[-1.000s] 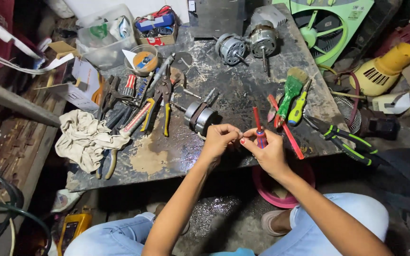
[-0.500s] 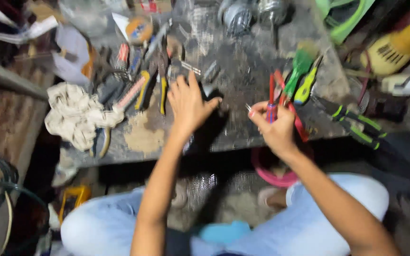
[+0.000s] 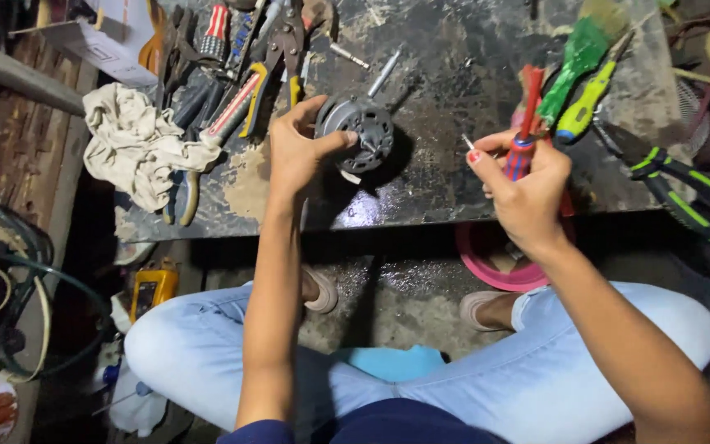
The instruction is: A person uses a screwdriver to pry and adjust the casing of a small electric motor on a workbench.
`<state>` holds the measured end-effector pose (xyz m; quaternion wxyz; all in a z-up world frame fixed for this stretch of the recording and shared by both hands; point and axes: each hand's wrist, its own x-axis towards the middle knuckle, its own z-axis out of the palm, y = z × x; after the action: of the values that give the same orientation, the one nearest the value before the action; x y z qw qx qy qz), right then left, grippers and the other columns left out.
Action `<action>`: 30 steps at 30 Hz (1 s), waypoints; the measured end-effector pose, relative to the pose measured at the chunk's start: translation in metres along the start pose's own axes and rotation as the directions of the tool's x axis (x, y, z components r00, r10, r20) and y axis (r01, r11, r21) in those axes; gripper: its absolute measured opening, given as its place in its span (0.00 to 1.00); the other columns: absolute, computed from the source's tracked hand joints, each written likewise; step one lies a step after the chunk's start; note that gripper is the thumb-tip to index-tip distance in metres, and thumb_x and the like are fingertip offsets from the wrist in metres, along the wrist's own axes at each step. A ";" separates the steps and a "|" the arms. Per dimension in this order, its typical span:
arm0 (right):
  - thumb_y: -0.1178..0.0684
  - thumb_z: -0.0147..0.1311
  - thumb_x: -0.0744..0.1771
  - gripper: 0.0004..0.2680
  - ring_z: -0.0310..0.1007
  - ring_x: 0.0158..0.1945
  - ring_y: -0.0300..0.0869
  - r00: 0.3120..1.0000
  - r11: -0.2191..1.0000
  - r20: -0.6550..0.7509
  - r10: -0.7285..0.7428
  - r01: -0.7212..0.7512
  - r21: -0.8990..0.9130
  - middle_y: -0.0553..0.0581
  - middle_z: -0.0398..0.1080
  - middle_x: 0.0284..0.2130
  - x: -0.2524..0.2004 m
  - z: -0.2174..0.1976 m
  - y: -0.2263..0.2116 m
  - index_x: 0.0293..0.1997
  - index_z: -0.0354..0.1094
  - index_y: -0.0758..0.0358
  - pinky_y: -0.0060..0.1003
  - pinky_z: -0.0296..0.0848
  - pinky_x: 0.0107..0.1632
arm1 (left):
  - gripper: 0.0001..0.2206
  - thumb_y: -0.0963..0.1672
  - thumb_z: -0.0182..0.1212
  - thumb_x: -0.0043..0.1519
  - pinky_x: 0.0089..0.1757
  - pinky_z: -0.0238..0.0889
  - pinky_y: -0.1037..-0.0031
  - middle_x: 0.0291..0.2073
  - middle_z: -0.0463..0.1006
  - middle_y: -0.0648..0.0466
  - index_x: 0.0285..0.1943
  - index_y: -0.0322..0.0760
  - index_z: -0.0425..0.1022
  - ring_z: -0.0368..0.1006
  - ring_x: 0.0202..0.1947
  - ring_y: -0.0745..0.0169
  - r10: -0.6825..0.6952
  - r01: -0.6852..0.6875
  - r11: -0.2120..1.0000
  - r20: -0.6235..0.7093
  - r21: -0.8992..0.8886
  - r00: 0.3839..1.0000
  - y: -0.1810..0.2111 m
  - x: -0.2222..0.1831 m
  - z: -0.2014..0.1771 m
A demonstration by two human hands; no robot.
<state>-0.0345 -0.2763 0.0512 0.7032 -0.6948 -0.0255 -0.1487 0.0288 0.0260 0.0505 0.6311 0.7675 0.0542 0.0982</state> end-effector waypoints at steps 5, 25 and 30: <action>0.64 0.66 0.66 0.05 0.68 0.20 0.34 1.000 1.000 0.015 -0.021 0.021 0.005 0.58 0.69 0.22 0.001 -0.001 -0.006 0.42 0.74 0.73 0.26 0.70 0.24 | 0.24 0.43 0.78 0.43 0.39 0.76 0.70 0.36 0.82 0.47 0.50 0.30 0.81 0.79 0.35 0.60 -0.137 0.129 0.907 0.009 -0.402 0.991 0.012 -0.011 0.003; 0.62 0.66 0.62 0.05 0.65 0.16 0.36 0.999 1.000 -0.048 -0.015 0.015 -0.016 0.59 0.67 0.12 0.005 -0.003 -0.006 0.37 0.76 0.70 0.28 0.69 0.21 | 0.07 0.39 0.68 0.53 0.40 0.75 0.69 0.32 0.83 0.50 0.39 0.36 0.82 0.81 0.34 0.54 -0.252 0.234 0.349 0.150 -0.907 0.956 -0.094 0.002 0.033; 0.61 0.66 0.62 0.04 0.65 0.15 0.37 0.999 0.998 -0.053 -0.002 -0.001 -0.058 0.59 0.66 0.12 0.003 -0.004 -0.005 0.36 0.77 0.68 0.28 0.70 0.22 | 0.35 0.30 0.66 0.36 0.49 0.73 0.64 0.48 0.81 0.46 0.60 0.31 0.71 0.78 0.48 0.50 0.013 0.071 0.451 0.086 -0.890 0.996 -0.030 -0.026 0.034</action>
<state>-0.0339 -0.2804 0.0571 0.6831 -0.7107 -0.0027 -0.1682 0.0124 -0.0063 0.0122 0.9428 0.3254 -0.0174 0.0702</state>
